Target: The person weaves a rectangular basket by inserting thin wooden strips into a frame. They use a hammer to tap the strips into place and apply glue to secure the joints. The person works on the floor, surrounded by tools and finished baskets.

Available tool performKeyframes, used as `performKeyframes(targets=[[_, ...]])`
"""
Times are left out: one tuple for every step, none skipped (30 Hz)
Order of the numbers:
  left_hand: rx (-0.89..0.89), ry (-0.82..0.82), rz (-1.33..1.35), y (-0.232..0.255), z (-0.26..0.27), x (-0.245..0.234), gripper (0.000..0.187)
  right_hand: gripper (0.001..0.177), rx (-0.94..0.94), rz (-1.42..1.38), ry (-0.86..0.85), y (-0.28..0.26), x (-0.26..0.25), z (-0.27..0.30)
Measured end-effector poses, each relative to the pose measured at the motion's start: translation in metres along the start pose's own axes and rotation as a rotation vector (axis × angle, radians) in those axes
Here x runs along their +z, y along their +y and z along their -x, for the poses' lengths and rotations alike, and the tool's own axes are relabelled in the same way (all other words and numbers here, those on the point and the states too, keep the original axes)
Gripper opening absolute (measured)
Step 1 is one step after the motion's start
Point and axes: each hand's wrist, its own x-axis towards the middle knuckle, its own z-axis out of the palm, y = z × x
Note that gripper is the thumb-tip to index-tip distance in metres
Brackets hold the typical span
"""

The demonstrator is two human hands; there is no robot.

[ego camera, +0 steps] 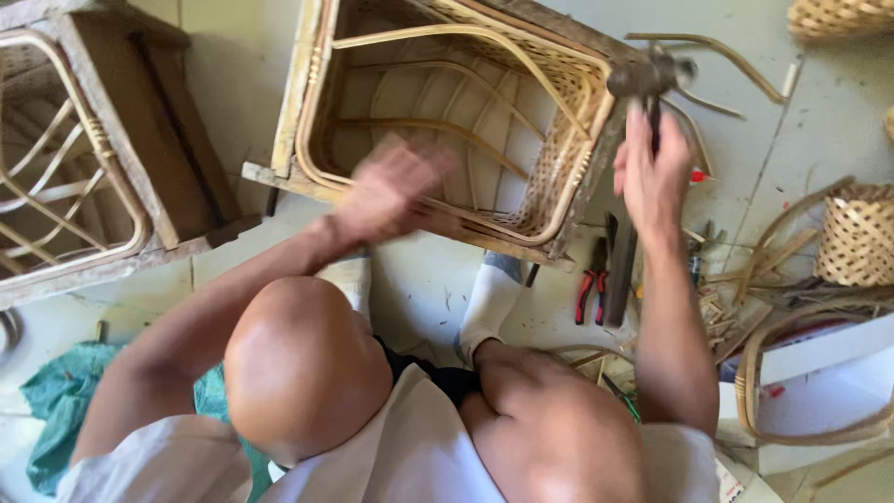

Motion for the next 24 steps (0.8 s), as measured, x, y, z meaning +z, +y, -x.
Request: performKeyframes(targets=[[-0.157,0.056,-0.038,-0.014,0.012,-0.01,0.081,0.039,-0.007,-0.031,-0.021,-0.001,0.002,0.015],[-0.306,0.112,-0.078,-0.031,0.026,-0.022,0.083,0.038,-0.011,-0.065,-0.035,-0.003,0.006,0.025],[-0.395,0.218,-0.207,-0.05,0.034,-0.03,0.077,0.039,0.012,-0.179,-0.09,-0.006,0.012,0.029],[-0.479,0.323,-0.33,-0.067,0.039,-0.034,0.078,0.04,0.04,-0.291,-0.139,-0.009,0.016,0.033],[-0.73,0.163,-0.16,-0.076,0.043,-0.032,0.073,0.041,0.068,-0.403,-0.187,-0.013,0.021,0.036],[-0.969,-0.005,0.018,-0.085,0.047,-0.03,0.068,0.043,0.103,-0.464,-0.192,-0.018,0.029,0.035],[-1.196,-0.182,0.203,-0.092,0.05,-0.027,0.065,0.045,0.139,-0.525,-0.197,-0.024,0.041,0.03],[-1.113,-0.12,0.166,-0.095,0.054,-0.023,0.058,0.048,0.177,-0.59,-0.203,-0.029,0.057,0.025],[-1.028,-0.06,0.13,-0.094,0.057,-0.018,0.052,0.049,0.169,-0.807,-0.34,-0.033,0.079,0.018],[-0.939,0.0,0.096,-0.092,0.059,-0.014,0.048,0.051,0.152,-1.024,-0.473,-0.035,0.102,0.017],[-0.96,-0.016,0.106,-0.089,0.064,-0.013,0.047,0.05,0.309,-1.194,-0.489,-0.035,0.126,0.026],[-0.973,-0.022,0.115,-0.088,0.064,-0.011,0.047,0.049,0.456,-1.359,-0.502,-0.033,0.151,0.028],[-0.986,-0.028,0.123,-0.089,0.062,-0.01,0.046,0.05,0.488,-1.404,-0.571,-0.03,0.172,0.035],[-0.96,-0.028,0.132,-0.086,0.067,-0.01,0.048,0.05,0.543,-1.452,-0.635,-0.024,0.189,0.046],[-0.935,-0.028,0.141,-0.085,0.071,-0.01,0.05,0.05,0.575,-1.402,-0.59,-0.018,0.199,0.047],[-0.917,-0.02,0.146,-0.083,0.076,-0.01,0.053,0.05,0.606,-1.348,-0.557,-0.013,0.211,0.051],[-0.936,-0.044,0.143,-0.084,0.077,-0.008,0.05,0.05,0.636,-1.293,-0.525,-0.011,0.223,0.053],[-0.955,-0.065,0.142,-0.086,0.077,-0.007,0.048,0.051,0.6,-1.354,-0.512,-0.011,0.232,0.053],[-0.974,-0.085,0.14,-0.086,0.079,-0.008,0.046,0.053,0.564,-1.414,-0.498,-0.014,0.244,0.053],[-0.949,-0.081,0.128,-0.09,0.076,-0.007,0.046,0.054,0.512,-1.473,-0.484,-0.018,0.25,0.045],[-0.925,-0.077,0.115,-0.093,0.073,-0.008,0.046,0.055,0.562,-1.447,-0.536,-0.024,0.262,0.041],[-0.904,-0.085,0.11,-0.09,0.074,-0.007,0.046,0.056,0.625,-1.42,-0.58,-0.028,0.273,0.043],[-0.917,-0.096,0.115,-0.087,0.076,-0.006,0.045,0.057,0.688,-1.392,-0.622,-0.028,0.278,0.046],[-0.918,-0.106,0.118,-0.09,0.076,-0.007,0.044,0.057,0.685,-1.418,-0.603,-0.029,0.284,0.045]])
